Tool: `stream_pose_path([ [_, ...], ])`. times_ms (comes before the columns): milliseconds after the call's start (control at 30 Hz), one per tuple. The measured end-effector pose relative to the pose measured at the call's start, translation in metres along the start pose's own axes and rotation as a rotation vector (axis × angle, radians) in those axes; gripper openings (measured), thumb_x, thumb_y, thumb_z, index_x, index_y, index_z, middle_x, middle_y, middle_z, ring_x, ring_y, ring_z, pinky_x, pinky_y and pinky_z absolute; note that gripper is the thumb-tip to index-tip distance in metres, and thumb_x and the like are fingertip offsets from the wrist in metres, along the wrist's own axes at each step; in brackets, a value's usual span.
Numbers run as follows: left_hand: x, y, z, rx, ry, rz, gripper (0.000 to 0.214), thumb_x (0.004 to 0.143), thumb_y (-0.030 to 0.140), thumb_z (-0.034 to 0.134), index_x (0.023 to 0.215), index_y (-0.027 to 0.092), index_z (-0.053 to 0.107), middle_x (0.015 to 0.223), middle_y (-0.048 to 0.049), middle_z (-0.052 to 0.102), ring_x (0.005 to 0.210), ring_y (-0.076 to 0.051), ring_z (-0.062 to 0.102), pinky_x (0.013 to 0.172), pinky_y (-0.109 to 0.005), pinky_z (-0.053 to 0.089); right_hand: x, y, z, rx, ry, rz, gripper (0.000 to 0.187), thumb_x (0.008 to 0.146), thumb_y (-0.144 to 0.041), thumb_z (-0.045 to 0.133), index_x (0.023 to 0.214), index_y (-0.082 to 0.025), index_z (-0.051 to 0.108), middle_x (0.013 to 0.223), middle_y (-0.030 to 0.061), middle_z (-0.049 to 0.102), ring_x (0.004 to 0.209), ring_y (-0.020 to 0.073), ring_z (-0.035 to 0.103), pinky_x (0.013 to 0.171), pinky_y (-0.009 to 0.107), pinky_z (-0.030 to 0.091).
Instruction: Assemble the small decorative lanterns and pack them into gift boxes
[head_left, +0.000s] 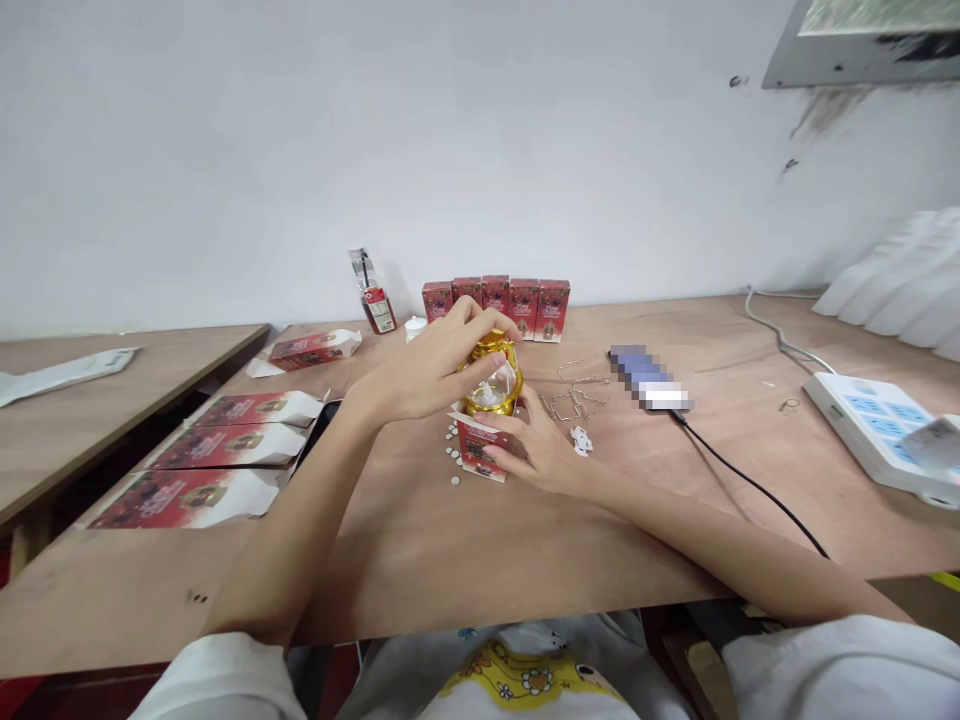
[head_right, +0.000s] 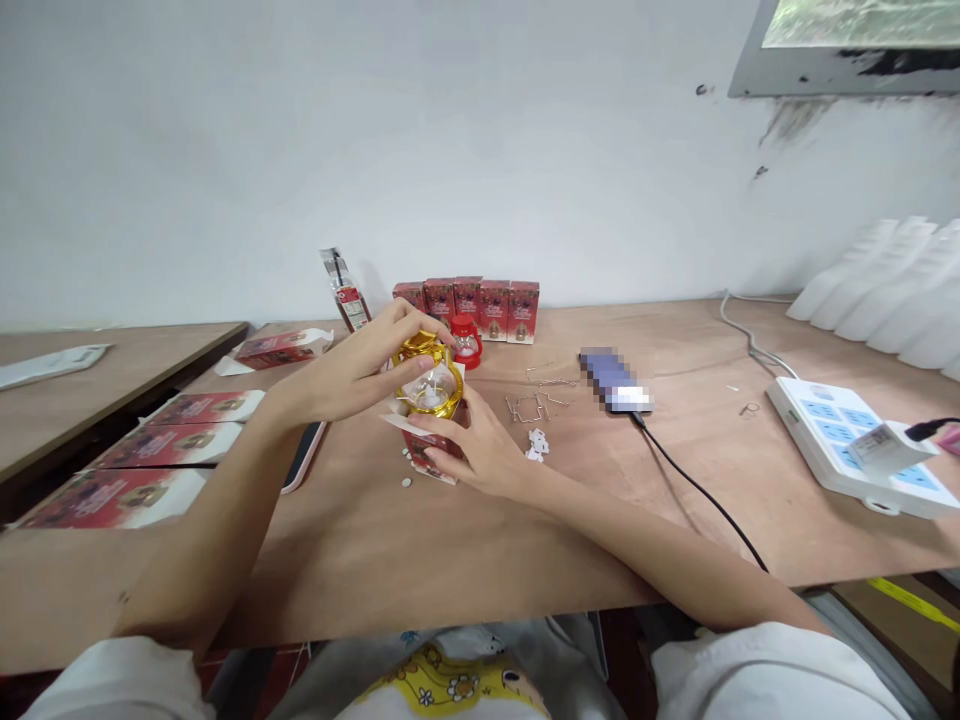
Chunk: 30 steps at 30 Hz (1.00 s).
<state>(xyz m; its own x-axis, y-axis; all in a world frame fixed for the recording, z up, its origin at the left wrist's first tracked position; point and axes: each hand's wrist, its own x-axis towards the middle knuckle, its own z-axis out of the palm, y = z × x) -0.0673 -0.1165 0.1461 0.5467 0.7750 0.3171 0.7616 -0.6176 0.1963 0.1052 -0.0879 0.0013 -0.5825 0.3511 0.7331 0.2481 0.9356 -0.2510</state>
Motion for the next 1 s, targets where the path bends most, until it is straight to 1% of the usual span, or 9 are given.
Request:
stream_pose_path([
  [67, -0.0010, -0.0005, -0.0016, -0.019, -0.025, 0.006, 0.032, 0.092, 0.042, 0.040, 0.116, 0.022, 0.048, 0.101, -0.0056, 0.046, 0.090, -0.019, 0.049, 0.083, -0.034, 0.042, -0.0003, 0.0006, 0.0004, 0.008, 0.001, -0.009, 0.040, 0.090, -0.030, 0.050, 0.128, -0.031, 0.043, 0.133, 0.0088, 0.030, 0.127, 0.0258, 0.038, 0.102, 0.049, 0.042],
  [200, -0.0025, -0.0027, -0.0045, -0.018, -0.065, 0.017, 0.043, 0.084, 0.049, 0.054, 0.119, 0.024, 0.047, 0.103, -0.0049, 0.046, 0.089, -0.018, 0.049, 0.081, -0.033, 0.043, 0.0000, 0.0004, 0.0006, 0.015, 0.007, -0.008, 0.039, 0.090, -0.030, 0.051, 0.128, -0.031, 0.044, 0.134, 0.0083, 0.031, 0.129, 0.0258, 0.037, 0.103, 0.049, 0.041],
  [267, -0.0024, -0.0040, -0.0052, -0.024, -0.075, 0.025, 0.045, 0.085, 0.050, 0.053, 0.121, 0.025, 0.046, 0.104, -0.0047, 0.047, 0.089, -0.018, 0.050, 0.082, -0.033, 0.043, 0.0003, -0.0001, 0.0003, 0.018, 0.003, -0.005, 0.039, 0.090, -0.030, 0.051, 0.128, -0.031, 0.044, 0.135, 0.0083, 0.031, 0.128, 0.0255, 0.037, 0.103, 0.048, 0.042],
  [400, -0.0008, -0.0057, -0.0042, -0.022, -0.058, 0.025, 0.042, 0.089, 0.050, 0.046, 0.121, 0.023, 0.047, 0.105, -0.0055, 0.048, 0.091, -0.018, 0.050, 0.081, -0.033, 0.042, 0.0008, -0.0005, -0.0004, 0.019, 0.007, -0.012, 0.038, 0.089, -0.030, 0.051, 0.127, -0.029, 0.045, 0.134, 0.0090, 0.031, 0.128, 0.0253, 0.038, 0.104, 0.047, 0.042],
  [567, -0.0003, -0.0052, -0.0018, 0.061, -0.032, -0.003, 0.043, 0.088, 0.049, 0.048, 0.123, 0.023, 0.046, 0.107, -0.0066, 0.048, 0.087, -0.019, 0.051, 0.077, -0.033, 0.042, 0.0010, -0.0012, -0.0008, 0.000, 0.002, -0.007, 0.037, 0.090, -0.030, 0.050, 0.127, -0.028, 0.045, 0.133, 0.0093, 0.031, 0.127, 0.0255, 0.039, 0.105, 0.049, 0.040],
  [667, -0.0016, -0.0034, -0.0023, 0.111, -0.029, -0.007, 0.044, 0.089, 0.050, 0.044, 0.124, 0.023, 0.045, 0.108, -0.0073, 0.049, 0.087, -0.020, 0.052, 0.078, -0.033, 0.042, 0.0013, -0.0017, -0.0011, -0.013, -0.010, 0.006, 0.037, 0.091, -0.031, 0.049, 0.127, -0.029, 0.045, 0.133, 0.0092, 0.032, 0.124, 0.0251, 0.041, 0.102, 0.048, 0.042],
  [767, -0.0032, -0.0021, -0.0043, 0.110, -0.047, 0.010, 0.047, 0.090, 0.053, 0.039, 0.127, 0.024, 0.043, 0.110, -0.0076, 0.050, 0.088, -0.020, 0.052, 0.079, -0.033, 0.042, 0.0017, -0.0017, -0.0011, -0.012, -0.015, 0.006, 0.036, 0.091, -0.031, 0.049, 0.127, -0.030, 0.045, 0.133, 0.0090, 0.032, 0.121, 0.0240, 0.044, 0.099, 0.046, 0.045],
  [900, -0.0049, -0.0023, -0.0065, 0.138, -0.066, 0.006, 0.057, 0.085, 0.055, 0.049, 0.133, 0.026, 0.039, 0.113, -0.0071, 0.050, 0.087, -0.020, 0.053, 0.078, -0.033, 0.042, 0.0018, -0.0016, -0.0010, 0.002, -0.004, 0.003, 0.035, 0.091, -0.032, 0.048, 0.126, -0.030, 0.044, 0.133, 0.0084, 0.033, 0.117, 0.0232, 0.046, 0.098, 0.047, 0.046],
  [1000, -0.0063, -0.0022, -0.0067, 0.159, -0.060, 0.033, 0.057, 0.083, 0.052, 0.052, 0.133, 0.028, 0.040, 0.112, -0.0070, 0.050, 0.088, -0.020, 0.054, 0.077, -0.032, 0.042, 0.0017, -0.0021, -0.0010, 0.003, 0.001, 0.014, 0.033, 0.091, -0.033, 0.048, 0.124, -0.030, 0.045, 0.132, 0.0084, 0.034, 0.117, 0.0233, 0.046, 0.097, 0.049, 0.046],
])
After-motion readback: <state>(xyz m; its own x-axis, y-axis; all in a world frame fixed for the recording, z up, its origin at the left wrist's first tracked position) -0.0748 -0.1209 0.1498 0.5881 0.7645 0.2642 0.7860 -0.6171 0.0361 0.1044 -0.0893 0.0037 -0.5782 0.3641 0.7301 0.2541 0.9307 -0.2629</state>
